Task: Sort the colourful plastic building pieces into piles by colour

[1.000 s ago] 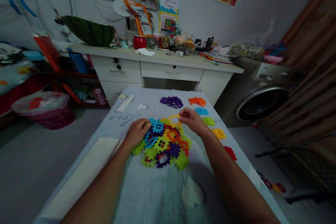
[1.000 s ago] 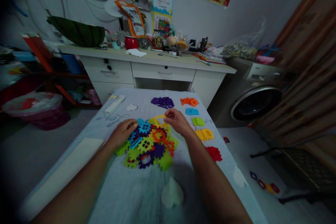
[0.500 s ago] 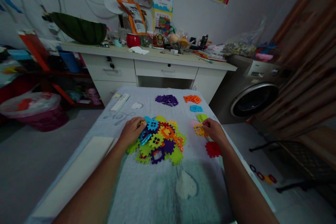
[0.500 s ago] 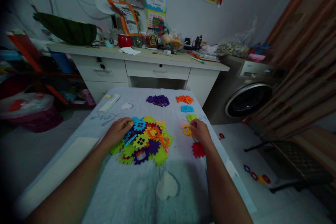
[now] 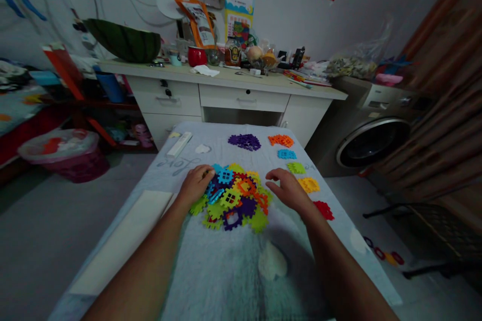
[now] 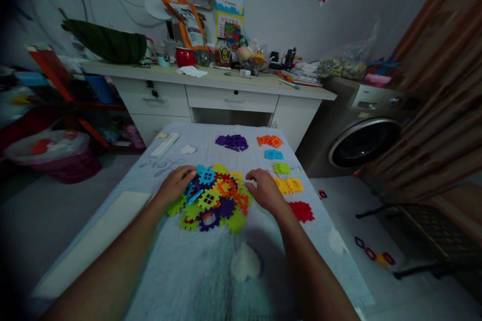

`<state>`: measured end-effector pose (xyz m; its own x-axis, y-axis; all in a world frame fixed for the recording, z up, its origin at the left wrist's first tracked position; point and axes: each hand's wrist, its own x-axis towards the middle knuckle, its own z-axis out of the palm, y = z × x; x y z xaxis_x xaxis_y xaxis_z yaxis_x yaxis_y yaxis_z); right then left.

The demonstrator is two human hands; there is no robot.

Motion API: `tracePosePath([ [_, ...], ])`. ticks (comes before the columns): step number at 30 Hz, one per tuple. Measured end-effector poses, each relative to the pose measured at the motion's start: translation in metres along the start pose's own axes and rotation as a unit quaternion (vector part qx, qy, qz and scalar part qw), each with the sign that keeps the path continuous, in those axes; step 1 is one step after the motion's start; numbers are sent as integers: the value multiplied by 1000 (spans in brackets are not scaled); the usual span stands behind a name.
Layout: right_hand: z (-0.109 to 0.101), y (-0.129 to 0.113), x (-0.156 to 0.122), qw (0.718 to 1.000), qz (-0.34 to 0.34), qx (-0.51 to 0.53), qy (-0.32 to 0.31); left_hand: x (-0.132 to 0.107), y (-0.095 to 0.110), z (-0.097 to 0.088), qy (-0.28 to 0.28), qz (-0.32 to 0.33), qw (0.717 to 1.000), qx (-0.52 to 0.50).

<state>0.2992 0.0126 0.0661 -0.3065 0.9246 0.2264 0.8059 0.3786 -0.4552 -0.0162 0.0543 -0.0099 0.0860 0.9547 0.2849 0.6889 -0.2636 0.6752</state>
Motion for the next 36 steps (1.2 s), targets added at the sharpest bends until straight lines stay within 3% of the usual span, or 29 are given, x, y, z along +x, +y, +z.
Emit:
tracePosePath([
  [6, 37, -27, -1, 994, -105, 18, -36, 0, 1, 0, -1, 9, 1000, -4],
  [11, 50, -24, 0, 995, -85, 21, -53, -1, 3, -1, -1, 2, 1000, -7],
  [19, 50, -27, -1, 993, -99, 57, 19, -1, 4, -1, 0, -1, 1000, -5],
  [23, 48, -21, -1, 990, -54, 91, 96, 0, 2, -1, 1, 0, 1000, -2],
  [28, 51, -5, -1, 970, 56, 168, 164, 0, 0, 0, 6, -1, 1000, 1],
  [36, 55, 9, 1, 966, 124, 171, 149, 1, 1, -1, -1, -5, 1000, 7],
])
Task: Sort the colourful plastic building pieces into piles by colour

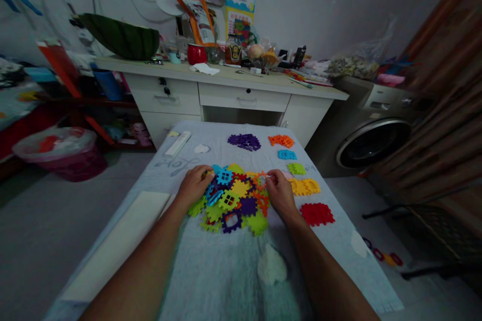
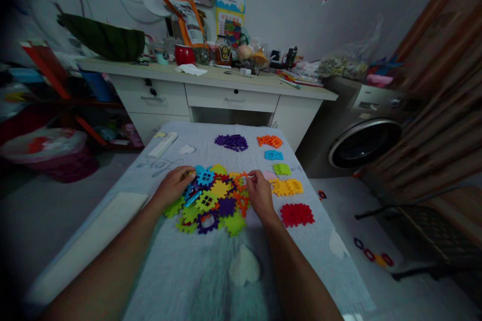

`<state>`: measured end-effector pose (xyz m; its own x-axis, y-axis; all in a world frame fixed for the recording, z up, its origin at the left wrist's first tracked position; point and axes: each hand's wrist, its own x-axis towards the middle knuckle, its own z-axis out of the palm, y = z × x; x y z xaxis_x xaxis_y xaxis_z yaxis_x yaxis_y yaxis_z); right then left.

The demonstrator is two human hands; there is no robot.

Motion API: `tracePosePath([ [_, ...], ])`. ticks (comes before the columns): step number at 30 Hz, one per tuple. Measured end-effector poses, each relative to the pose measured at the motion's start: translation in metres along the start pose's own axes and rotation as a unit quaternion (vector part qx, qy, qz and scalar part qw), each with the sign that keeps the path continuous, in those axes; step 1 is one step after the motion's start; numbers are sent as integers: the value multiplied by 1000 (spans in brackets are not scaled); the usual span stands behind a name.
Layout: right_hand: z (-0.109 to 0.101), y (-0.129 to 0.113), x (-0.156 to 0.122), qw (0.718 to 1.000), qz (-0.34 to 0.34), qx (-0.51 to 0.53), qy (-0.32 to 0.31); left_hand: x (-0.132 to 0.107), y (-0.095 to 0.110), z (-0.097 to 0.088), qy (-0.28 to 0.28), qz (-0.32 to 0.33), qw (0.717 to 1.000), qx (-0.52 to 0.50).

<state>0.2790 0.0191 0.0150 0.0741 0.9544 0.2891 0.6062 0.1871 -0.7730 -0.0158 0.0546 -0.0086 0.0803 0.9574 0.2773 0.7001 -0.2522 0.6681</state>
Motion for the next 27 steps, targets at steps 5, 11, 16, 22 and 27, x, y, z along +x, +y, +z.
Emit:
tracePosePath([
  [5, 0, 0, 0, 999, 5, -23, -24, 0, -2, 1, 3, 0, 1000, 1],
  [11, 4, 8, -3, 995, -35, -81, -44, -1, -2, 1, 2, 2, 1000, -1],
  [16, 3, 8, -5, 992, -52, -93, -67, -1, -2, 2, 7, -1, 1000, -4],
  [22, 3, 6, -6, 993, -30, -91, -71, -1, -4, 3, 14, -2, 1000, -1],
  [27, 5, 8, -5, 994, -39, -87, -60, 0, -6, 4, 10, 2, 1000, -1],
])
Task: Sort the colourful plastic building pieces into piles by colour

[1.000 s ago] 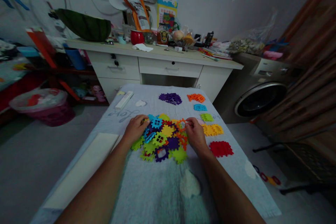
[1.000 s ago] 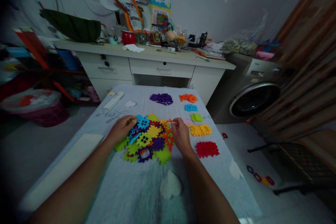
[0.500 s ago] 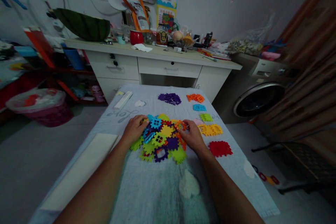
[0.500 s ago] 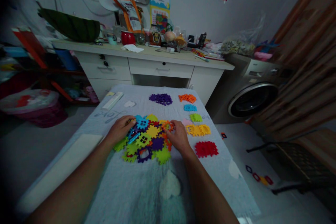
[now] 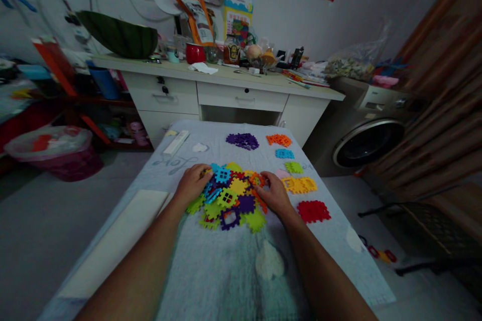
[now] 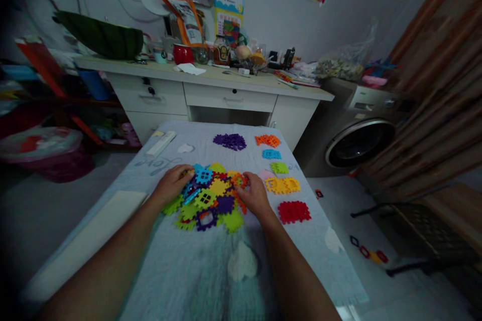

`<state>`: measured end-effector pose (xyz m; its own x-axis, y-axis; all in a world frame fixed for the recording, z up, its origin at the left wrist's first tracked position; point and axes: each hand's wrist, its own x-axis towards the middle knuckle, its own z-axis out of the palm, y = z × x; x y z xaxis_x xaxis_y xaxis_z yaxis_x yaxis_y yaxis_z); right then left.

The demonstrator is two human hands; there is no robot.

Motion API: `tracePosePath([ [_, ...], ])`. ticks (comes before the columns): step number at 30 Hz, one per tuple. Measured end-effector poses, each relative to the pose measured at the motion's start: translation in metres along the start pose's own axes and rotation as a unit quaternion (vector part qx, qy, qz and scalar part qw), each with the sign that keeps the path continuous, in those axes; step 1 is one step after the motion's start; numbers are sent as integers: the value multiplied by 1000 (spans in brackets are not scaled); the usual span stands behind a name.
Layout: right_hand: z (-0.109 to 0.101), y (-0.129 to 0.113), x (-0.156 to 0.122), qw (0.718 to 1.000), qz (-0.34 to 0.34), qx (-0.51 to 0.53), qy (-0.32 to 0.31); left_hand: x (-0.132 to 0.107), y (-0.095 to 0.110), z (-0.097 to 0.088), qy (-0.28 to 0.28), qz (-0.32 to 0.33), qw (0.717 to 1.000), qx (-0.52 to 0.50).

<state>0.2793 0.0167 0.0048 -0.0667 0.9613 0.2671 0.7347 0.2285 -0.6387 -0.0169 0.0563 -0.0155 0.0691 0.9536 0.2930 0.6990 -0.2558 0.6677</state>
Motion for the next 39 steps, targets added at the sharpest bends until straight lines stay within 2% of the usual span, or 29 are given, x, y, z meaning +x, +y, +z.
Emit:
tracePosePath([
  [39, 6, 3, 3, 1000, 14, 11, 24, -1, 3, -2, -10, 3, 1000, 3],
])
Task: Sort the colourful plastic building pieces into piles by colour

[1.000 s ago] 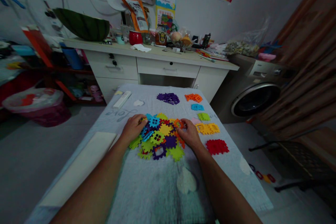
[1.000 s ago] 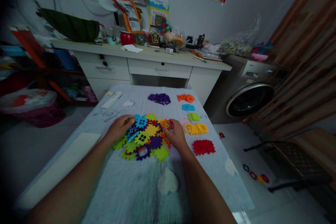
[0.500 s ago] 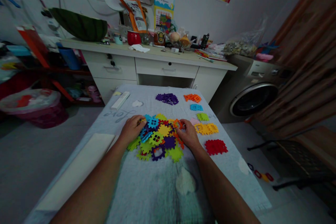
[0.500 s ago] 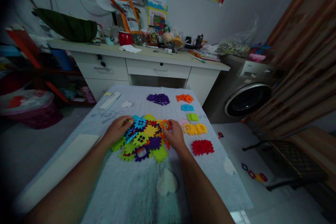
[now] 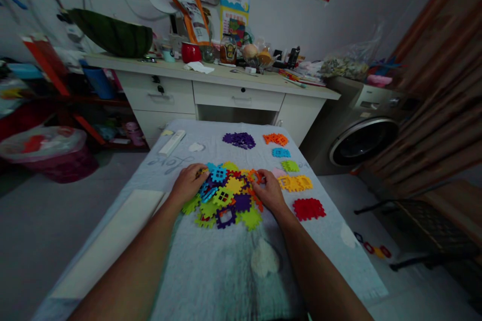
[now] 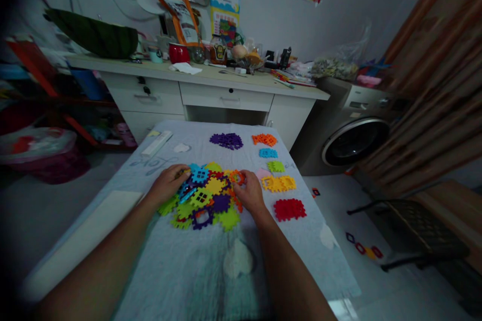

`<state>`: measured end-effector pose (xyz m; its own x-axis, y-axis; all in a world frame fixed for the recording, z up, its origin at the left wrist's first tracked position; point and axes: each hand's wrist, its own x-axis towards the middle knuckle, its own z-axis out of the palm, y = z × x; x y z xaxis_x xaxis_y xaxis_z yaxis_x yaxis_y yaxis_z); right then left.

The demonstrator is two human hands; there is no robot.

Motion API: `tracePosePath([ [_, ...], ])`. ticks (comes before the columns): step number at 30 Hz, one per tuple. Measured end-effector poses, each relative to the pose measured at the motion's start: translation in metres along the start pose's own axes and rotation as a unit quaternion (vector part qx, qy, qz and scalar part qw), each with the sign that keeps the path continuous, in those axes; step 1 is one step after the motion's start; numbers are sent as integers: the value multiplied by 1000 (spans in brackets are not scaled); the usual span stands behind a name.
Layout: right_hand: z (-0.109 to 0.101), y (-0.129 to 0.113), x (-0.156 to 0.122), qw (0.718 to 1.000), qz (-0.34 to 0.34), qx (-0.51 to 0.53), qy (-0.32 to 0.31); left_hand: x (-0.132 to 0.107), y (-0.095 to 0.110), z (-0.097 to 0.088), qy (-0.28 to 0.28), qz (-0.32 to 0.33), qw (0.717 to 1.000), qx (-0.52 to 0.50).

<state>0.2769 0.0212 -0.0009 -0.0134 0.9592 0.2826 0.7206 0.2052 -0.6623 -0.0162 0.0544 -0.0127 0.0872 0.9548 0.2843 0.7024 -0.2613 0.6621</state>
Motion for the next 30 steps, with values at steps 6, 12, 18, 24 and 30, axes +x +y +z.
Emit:
tracePosePath([
  [6, 1, -2, -1, 1000, 5, 4, 4, -1, 1, -1, -6, 2, 1000, 4],
  [12, -11, 1, 15, 998, 55, 27, 10, -1, 0, -1, -3, 1, 1000, -3],
  [18, -48, 17, 91, 994, 65, -60, 61, -2, 1, -1, 0, 5, 1000, -4],
  [24, -70, 40, 156, 981, 110, -145, 74, -1, 0, 0, 0, 4, 1000, 2],
  [30, -71, 66, 191, 965, 171, -177, 91, -1, 1, 0, 2, -2, 1000, 4],
])
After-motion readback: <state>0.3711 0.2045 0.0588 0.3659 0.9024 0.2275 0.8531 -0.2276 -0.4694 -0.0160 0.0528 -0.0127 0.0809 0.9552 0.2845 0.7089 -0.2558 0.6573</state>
